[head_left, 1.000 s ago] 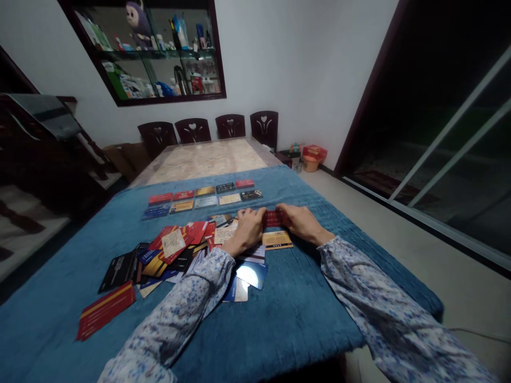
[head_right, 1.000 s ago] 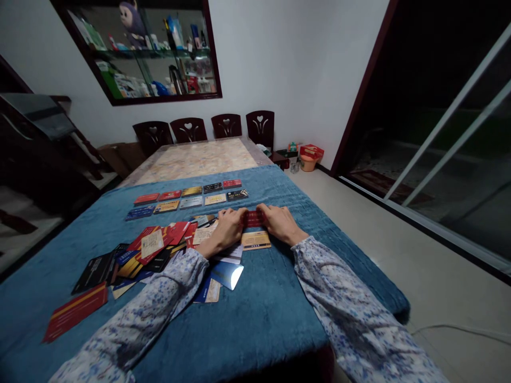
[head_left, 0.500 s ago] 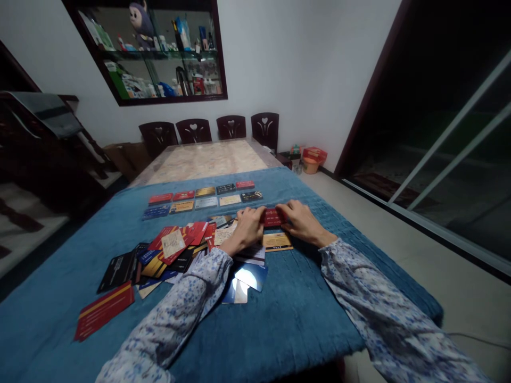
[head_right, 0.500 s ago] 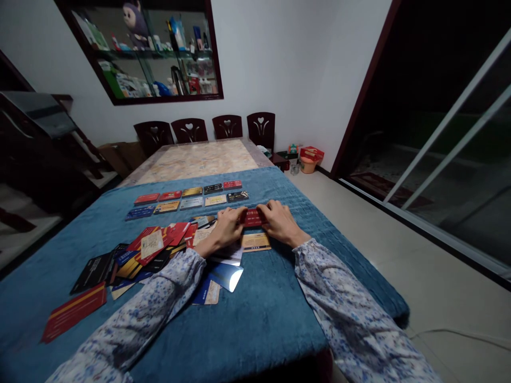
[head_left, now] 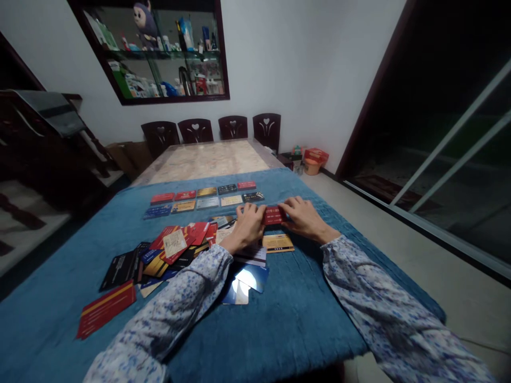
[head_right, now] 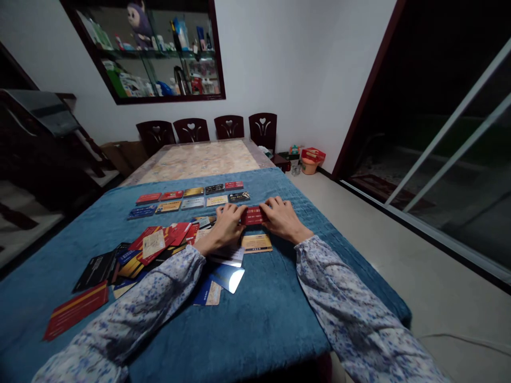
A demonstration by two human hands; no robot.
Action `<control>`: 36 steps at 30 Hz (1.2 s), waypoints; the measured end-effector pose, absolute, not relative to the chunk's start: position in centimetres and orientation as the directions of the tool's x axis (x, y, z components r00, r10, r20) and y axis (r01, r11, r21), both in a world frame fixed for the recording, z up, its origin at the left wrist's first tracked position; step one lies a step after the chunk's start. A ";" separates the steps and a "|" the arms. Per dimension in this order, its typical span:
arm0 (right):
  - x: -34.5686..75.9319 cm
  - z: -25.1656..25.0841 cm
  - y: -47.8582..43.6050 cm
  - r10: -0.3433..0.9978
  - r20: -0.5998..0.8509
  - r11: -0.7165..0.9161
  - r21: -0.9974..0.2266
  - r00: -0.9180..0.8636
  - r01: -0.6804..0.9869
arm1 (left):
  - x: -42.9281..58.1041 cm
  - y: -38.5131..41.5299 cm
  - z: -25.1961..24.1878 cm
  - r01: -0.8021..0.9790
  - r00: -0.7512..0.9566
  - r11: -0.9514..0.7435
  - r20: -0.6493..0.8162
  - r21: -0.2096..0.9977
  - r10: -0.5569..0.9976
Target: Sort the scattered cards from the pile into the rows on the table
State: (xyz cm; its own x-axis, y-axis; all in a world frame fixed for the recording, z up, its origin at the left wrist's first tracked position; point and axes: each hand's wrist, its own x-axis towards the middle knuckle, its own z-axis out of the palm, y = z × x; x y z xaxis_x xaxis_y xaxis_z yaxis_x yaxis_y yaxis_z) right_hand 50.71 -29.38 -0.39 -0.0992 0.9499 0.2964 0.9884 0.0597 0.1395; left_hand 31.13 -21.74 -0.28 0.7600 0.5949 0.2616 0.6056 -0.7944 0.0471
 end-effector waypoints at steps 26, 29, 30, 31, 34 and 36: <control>51.2 4.3 -18.1 0.952 0.173 0.237 0.098 -0.251 0.967 | 30.9 -12.3 4.8 0.643 0.765 -0.755 0.149 -0.129 0.627; 51.5 4.5 -16.4 0.955 0.152 0.245 0.087 -0.256 0.966 | 31.1 -10.9 5.0 0.638 0.770 -0.755 0.145 -0.149 0.621; 51.7 4.4 -15.8 0.953 0.152 0.252 0.081 -0.262 0.964 | 31.2 -10.4 5.0 0.637 0.771 -0.756 0.146 -0.152 0.620; 51.9 4.4 -15.2 0.951 0.155 0.258 0.073 -0.267 0.963 | 31.4 -9.9 5.0 0.638 0.770 -0.754 0.148 -0.156 0.621; 52.6 4.0 -13.0 0.946 0.157 0.280 0.042 -0.284 0.959 | 31.8 -8.4 4.7 0.652 0.759 -0.741 0.145 -0.163 0.635; 53.1 3.5 -11.6 0.945 0.156 0.290 0.013 -0.289 0.957 | 32.1 -7.6 4.5 0.660 0.751 -0.735 0.135 -0.154 0.647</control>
